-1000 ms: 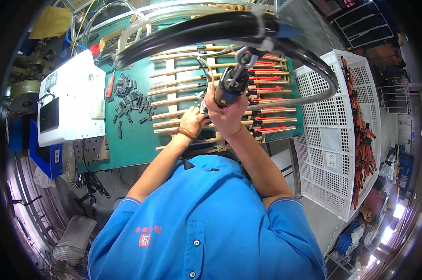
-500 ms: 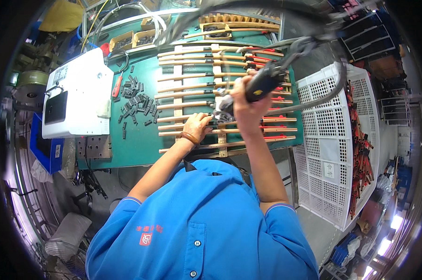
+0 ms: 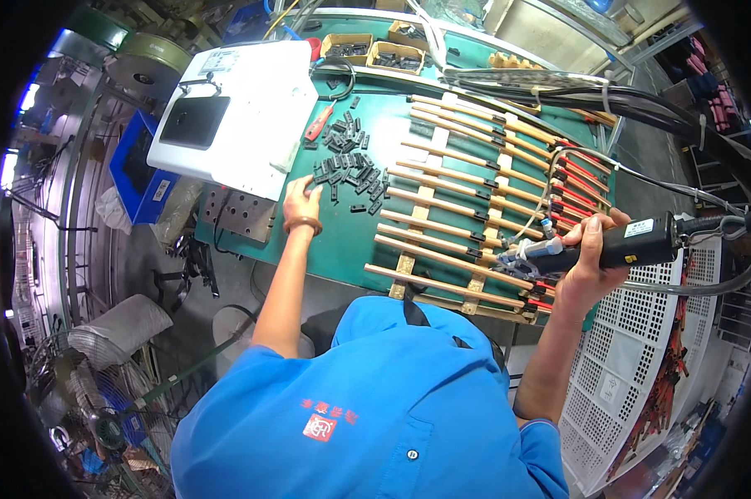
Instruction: The person uses a handheld tool to attach small black components to the ends of wooden dowels arranged on a green workbench. After completing the attachments, the person gathers the dowels and places them into a white plastic basket.
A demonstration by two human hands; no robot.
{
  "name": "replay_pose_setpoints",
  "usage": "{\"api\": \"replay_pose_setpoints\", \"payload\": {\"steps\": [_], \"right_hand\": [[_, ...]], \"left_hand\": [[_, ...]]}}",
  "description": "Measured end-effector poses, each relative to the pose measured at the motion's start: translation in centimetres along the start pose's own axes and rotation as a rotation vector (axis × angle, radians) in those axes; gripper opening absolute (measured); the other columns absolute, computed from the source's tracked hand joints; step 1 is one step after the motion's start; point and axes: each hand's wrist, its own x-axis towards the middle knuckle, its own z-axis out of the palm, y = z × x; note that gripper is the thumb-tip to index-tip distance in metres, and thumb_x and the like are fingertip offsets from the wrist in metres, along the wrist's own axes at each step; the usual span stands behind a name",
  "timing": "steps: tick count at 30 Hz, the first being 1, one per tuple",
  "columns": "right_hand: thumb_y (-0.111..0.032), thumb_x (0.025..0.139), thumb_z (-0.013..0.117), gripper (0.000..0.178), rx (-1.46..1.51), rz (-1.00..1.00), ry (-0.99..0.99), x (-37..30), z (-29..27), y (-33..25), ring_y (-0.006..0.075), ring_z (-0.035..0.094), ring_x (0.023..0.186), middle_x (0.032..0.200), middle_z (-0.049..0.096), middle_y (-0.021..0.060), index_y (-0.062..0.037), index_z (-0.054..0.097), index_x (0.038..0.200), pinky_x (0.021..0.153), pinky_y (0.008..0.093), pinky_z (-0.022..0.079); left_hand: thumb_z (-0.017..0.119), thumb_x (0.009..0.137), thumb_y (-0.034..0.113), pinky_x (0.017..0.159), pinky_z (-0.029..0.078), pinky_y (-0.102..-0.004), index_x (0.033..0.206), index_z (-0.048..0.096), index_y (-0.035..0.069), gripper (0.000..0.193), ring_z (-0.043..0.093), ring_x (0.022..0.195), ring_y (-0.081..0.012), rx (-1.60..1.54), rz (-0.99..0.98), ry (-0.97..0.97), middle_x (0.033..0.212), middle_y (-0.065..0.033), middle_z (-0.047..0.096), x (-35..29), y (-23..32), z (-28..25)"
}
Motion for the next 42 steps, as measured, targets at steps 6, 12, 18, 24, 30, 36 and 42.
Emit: {"api": "replay_pose_setpoints", "payload": {"steps": [6, 12, 18, 24, 30, 36, 42], "right_hand": [[0.001, 0.087, 0.056, 0.028, 0.042, -0.004, 0.018, 0.3, 0.7, 0.7, 0.0127, 0.053, 0.063, 0.078, 0.053, 0.0065, -0.0007, 0.047, 0.113, 0.056, 0.0254, 0.048], [0.007, 0.084, 0.056, 0.031, 0.085, 0.004, 0.075, 0.2, 1.5, 0.5, 0.0101, 0.054, 0.059, 0.079, 0.057, 0.0054, 0.0007, 0.044, 0.112, 0.056, 0.0246, 0.048], [0.005, 0.085, 0.056, 0.029, 0.013, -0.038, 0.058, 0.3, 0.6, 0.3, 0.0083, 0.055, 0.060, 0.074, 0.056, 0.0048, 0.0015, 0.044, 0.110, 0.060, 0.0218, 0.047], [0.005, 0.085, 0.056, 0.028, 0.010, -0.033, 0.051, -0.3, 0.5, 0.3, 0.0089, 0.056, 0.060, 0.074, 0.057, 0.0053, 0.0020, 0.044, 0.111, 0.062, 0.0220, 0.047], [0.005, 0.085, 0.055, 0.027, 0.030, -0.012, 0.007, -0.9, 0.7, 0.6, 0.0087, 0.055, 0.059, 0.075, 0.057, 0.0052, 0.0019, 0.044, 0.110, 0.061, 0.0222, 0.049], [0.003, 0.085, 0.056, 0.030, 0.033, 0.014, -0.029, -1.9, -0.1, 0.7, 0.0111, 0.055, 0.063, 0.080, 0.056, 0.0062, 0.0034, 0.043, 0.112, 0.063, 0.0261, 0.050], [0.004, 0.084, 0.057, 0.031, 0.039, 0.033, -0.015, -2.3, -1.0, 0.4, 0.0112, 0.055, 0.062, 0.077, 0.057, 0.0054, 0.0031, 0.043, 0.112, 0.062, 0.0256, 0.050]], "left_hand": [[0.075, 0.071, 0.035, 0.083, 0.048, -0.0405, 0.107, 0.063, 0.019, 0.041, 0.057, 0.100, -0.0264, 0.532, 0.182, -0.330, 0.109, -0.0057, 0.055, 2.9, 1.9, 3.9], [0.066, 0.079, 0.036, 0.067, 0.053, -0.0437, 0.097, 0.061, 0.018, 0.026, 0.061, 0.085, -0.0296, 0.642, 0.372, -0.234, 0.096, -0.0100, 0.054, 4.1, -1.2, 6.2], [0.068, 0.078, 0.019, 0.069, 0.050, -0.0415, 0.091, 0.060, 0.014, 0.016, 0.060, 0.080, -0.0300, 0.317, 0.427, -0.035, 0.090, -0.0099, 0.057, 4.6, -0.9, 5.2], [0.063, 0.088, 0.014, 0.056, 0.049, -0.0193, 0.094, 0.058, 0.006, 0.012, 0.060, 0.072, -0.0085, -1.045, -0.441, -0.564, 0.093, -0.0074, 0.064, -0.3, 6.5, 0.2], [0.062, 0.089, 0.012, 0.058, 0.050, -0.0177, 0.096, 0.059, 0.009, 0.008, 0.060, 0.073, -0.0063, -1.349, -0.891, -1.243, 0.093, -0.0032, 0.063, -12.3, 10.8, 5.1], [0.060, 0.089, 0.011, 0.067, 0.055, -0.0232, 0.116, 0.056, 0.008, 0.027, 0.063, 0.088, -0.0110, -1.368, -0.894, -1.335, 0.104, -0.0050, 0.062, -14.5, 12.2, 6.5], [0.065, 0.086, 0.009, 0.064, 0.052, -0.0240, 0.113, 0.061, 0.007, 0.028, 0.063, 0.081, -0.0110, -1.009, -0.804, -1.262, 0.094, -0.0045, 0.066, -14.9, 13.5, 6.8]]}}
